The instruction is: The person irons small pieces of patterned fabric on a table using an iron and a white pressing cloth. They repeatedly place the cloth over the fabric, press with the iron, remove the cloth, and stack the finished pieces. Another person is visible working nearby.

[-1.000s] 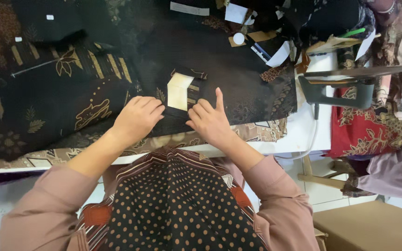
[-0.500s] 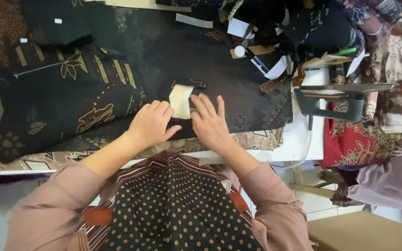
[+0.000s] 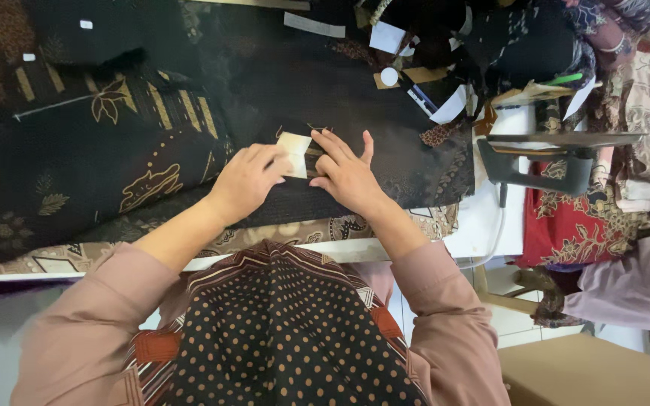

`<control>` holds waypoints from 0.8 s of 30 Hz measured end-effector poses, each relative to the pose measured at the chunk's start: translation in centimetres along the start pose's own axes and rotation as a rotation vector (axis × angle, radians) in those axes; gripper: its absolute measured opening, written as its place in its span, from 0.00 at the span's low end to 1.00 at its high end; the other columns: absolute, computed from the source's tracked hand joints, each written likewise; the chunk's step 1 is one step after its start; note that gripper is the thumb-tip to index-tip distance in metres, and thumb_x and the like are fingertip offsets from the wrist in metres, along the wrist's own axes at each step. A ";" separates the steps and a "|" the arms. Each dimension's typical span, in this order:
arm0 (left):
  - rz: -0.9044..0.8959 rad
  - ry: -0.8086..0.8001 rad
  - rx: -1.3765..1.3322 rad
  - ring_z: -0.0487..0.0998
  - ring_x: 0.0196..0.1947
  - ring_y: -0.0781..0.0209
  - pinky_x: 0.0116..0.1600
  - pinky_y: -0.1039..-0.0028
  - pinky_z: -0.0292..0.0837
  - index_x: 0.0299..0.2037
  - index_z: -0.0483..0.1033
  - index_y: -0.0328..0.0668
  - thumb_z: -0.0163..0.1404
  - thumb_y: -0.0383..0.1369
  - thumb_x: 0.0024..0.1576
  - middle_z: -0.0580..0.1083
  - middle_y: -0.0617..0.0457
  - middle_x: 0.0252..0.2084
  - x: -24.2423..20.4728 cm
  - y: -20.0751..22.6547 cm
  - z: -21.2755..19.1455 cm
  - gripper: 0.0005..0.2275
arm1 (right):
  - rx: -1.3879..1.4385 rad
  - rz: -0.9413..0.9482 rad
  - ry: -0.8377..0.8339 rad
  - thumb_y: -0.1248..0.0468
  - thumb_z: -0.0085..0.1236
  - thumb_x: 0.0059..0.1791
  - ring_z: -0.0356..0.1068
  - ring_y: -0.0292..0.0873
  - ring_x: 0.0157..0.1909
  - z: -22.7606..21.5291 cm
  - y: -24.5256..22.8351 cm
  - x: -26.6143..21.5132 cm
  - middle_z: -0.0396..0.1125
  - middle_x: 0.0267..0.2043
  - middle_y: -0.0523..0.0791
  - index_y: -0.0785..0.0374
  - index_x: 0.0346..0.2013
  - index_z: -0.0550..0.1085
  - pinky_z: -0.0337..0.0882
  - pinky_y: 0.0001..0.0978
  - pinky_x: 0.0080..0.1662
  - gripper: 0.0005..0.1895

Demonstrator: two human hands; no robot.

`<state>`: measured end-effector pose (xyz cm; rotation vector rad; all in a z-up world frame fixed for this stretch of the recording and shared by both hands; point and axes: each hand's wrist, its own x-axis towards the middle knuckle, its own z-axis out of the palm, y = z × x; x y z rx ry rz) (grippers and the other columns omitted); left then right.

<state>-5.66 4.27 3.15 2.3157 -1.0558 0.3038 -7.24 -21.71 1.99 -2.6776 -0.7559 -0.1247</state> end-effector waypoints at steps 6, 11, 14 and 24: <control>0.307 -0.224 0.195 0.65 0.71 0.59 0.74 0.47 0.47 0.58 0.76 0.72 0.44 0.31 0.57 0.67 0.56 0.70 0.7 -1.1 0.8 0.21 | 0.042 0.004 0.056 0.60 0.65 0.49 0.55 0.44 0.76 -0.3 -0.3 0.3 0.59 0.73 0.45 0.56 0.36 0.68 0.28 0.66 0.70 0.12; 0.249 -0.283 0.106 0.65 0.70 0.62 0.73 0.43 0.39 0.60 0.76 0.74 0.43 0.24 0.55 0.67 0.58 0.70 0.8 -1.8 1.2 0.27 | 0.038 0.091 0.279 0.62 0.69 0.47 0.58 0.46 0.76 -2.6 0.7 -1.0 0.62 0.73 0.48 0.53 0.40 0.73 0.31 0.58 0.72 0.12; 0.212 -0.290 0.097 0.64 0.70 0.62 0.75 0.45 0.35 0.59 0.77 0.76 0.43 0.23 0.55 0.67 0.59 0.70 0.5 -1.9 1.6 0.27 | 0.022 0.227 0.679 0.56 0.71 0.53 0.63 0.49 0.69 -5.6 3.7 -4.0 0.69 0.59 0.42 0.58 0.53 0.76 0.47 0.50 0.75 0.18; 0.174 -0.277 0.091 0.57 0.75 0.56 0.74 0.38 0.26 0.55 0.79 0.80 0.46 0.22 0.51 0.68 0.64 0.69 0.2 -2.1 2.1 0.29 | -0.042 0.489 1.561 0.53 0.64 0.56 0.67 0.51 0.64 -9.2 18.9 -18.0 0.60 0.64 0.56 0.60 0.67 0.56 0.73 0.44 0.61 0.34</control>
